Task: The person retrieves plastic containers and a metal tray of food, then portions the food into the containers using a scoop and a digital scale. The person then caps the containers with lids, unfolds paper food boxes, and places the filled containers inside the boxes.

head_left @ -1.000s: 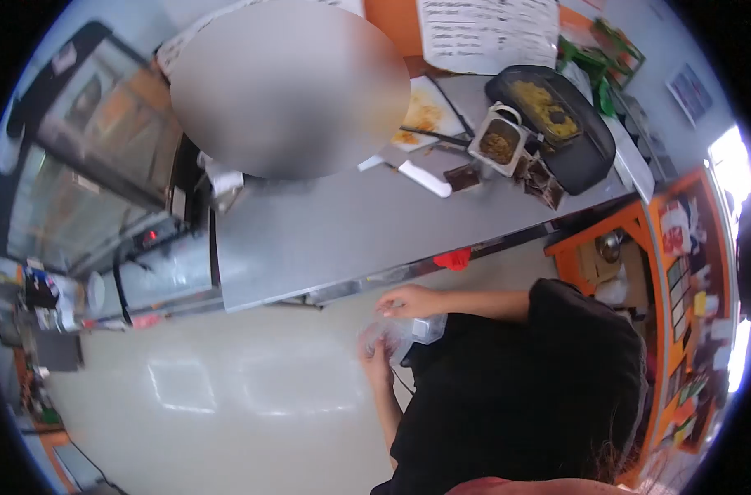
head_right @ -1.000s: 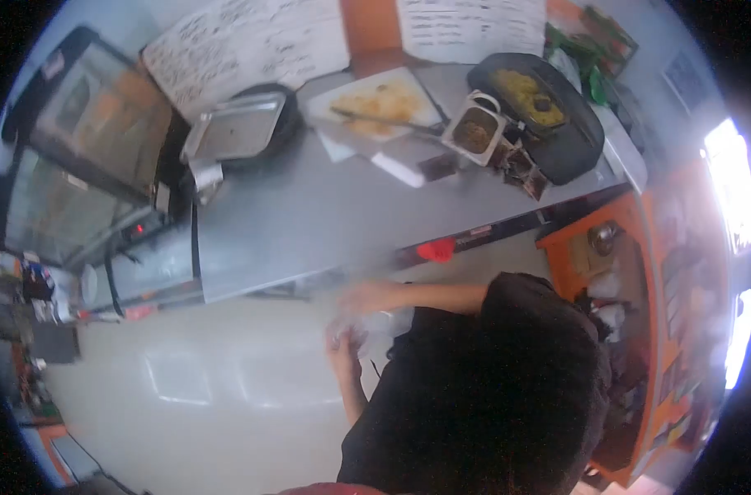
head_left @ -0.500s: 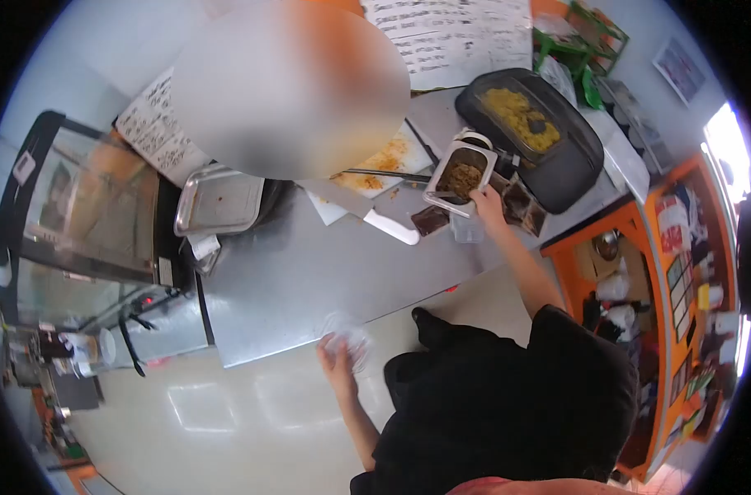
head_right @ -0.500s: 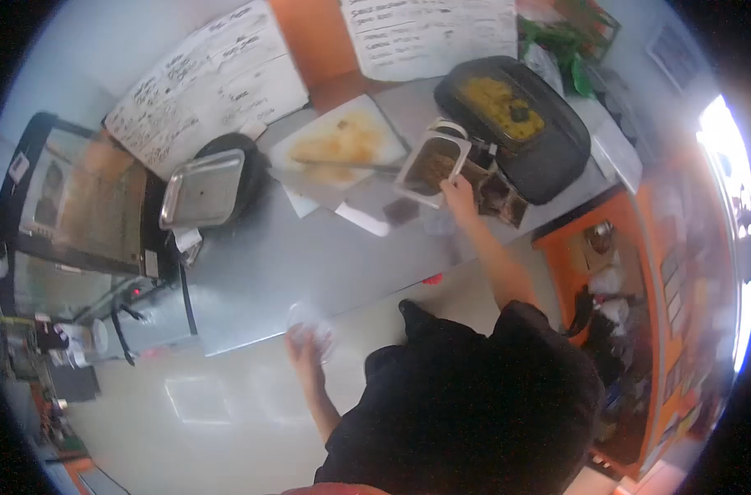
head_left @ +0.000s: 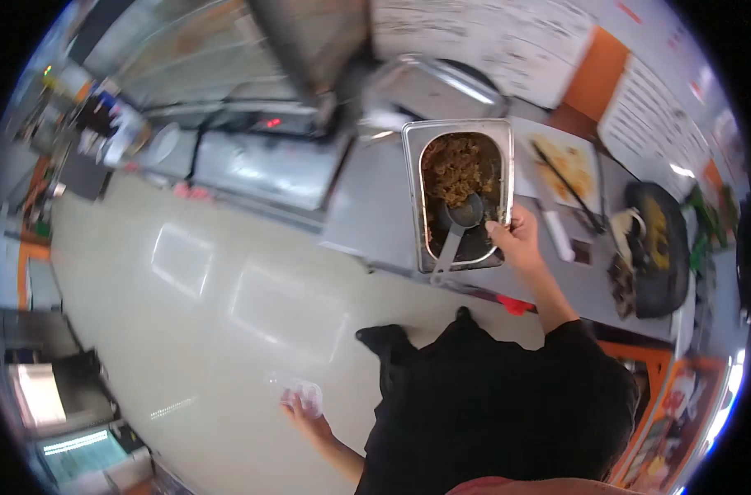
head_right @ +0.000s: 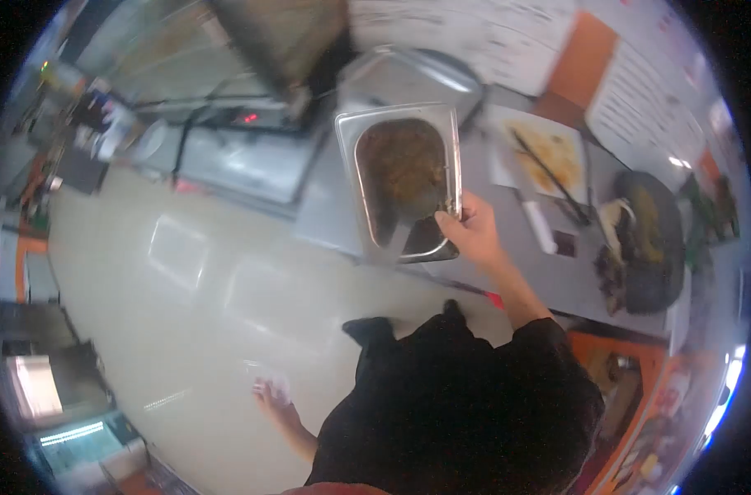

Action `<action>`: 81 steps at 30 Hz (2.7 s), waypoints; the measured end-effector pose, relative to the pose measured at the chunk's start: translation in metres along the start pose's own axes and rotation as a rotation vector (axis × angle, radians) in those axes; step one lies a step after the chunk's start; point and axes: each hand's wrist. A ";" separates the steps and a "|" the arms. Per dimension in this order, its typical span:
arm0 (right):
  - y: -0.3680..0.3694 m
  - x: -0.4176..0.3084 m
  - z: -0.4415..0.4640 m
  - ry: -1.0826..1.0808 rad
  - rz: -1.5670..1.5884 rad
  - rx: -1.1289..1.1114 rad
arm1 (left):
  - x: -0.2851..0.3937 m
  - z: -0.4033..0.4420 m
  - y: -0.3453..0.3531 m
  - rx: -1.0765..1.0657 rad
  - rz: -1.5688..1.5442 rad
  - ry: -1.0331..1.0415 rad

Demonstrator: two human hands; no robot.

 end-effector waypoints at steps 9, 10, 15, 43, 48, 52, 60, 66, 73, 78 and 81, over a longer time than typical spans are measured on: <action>0.289 -0.005 0.091 0.221 0.100 -0.394 | 0.093 0.174 -0.105 -0.054 0.023 -0.127; 0.321 0.000 0.104 0.225 0.129 -0.440 | 0.121 0.201 -0.091 -0.096 0.026 -0.081; 0.480 0.036 0.182 0.253 0.128 -0.664 | 0.244 0.359 -0.102 -0.095 0.171 0.086; 1.350 0.131 0.745 0.496 0.276 -0.747 | 0.678 1.202 -0.258 0.354 0.000 0.290; 1.473 0.179 0.882 0.456 0.224 -0.737 | 0.761 1.426 -0.178 -0.014 -0.042 0.222; 1.589 0.180 1.001 0.507 0.271 -0.640 | 0.803 1.557 -0.159 0.072 0.124 0.244; 1.824 0.177 1.259 0.418 0.365 -0.584 | 0.856 1.711 -0.254 0.556 -0.191 0.104; 1.985 0.241 1.446 0.241 0.364 -0.439 | 0.944 1.896 -0.327 0.617 -0.057 0.158; 2.086 0.263 1.577 0.201 0.273 -0.239 | 1.134 2.128 -0.241 0.155 0.205 0.203; 2.110 0.298 1.646 0.233 0.262 -0.184 | 1.184 2.327 -0.161 -0.245 0.393 0.262; 2.124 0.287 1.686 0.262 0.113 -0.159 | 1.215 2.434 -0.087 -0.353 0.390 0.246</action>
Point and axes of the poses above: each hand's wrist, its own z-axis towards the middle knuckle, its own y-axis out of the palm, x = y × z, and after that the axes turned 6 degrees about -x, right-handed
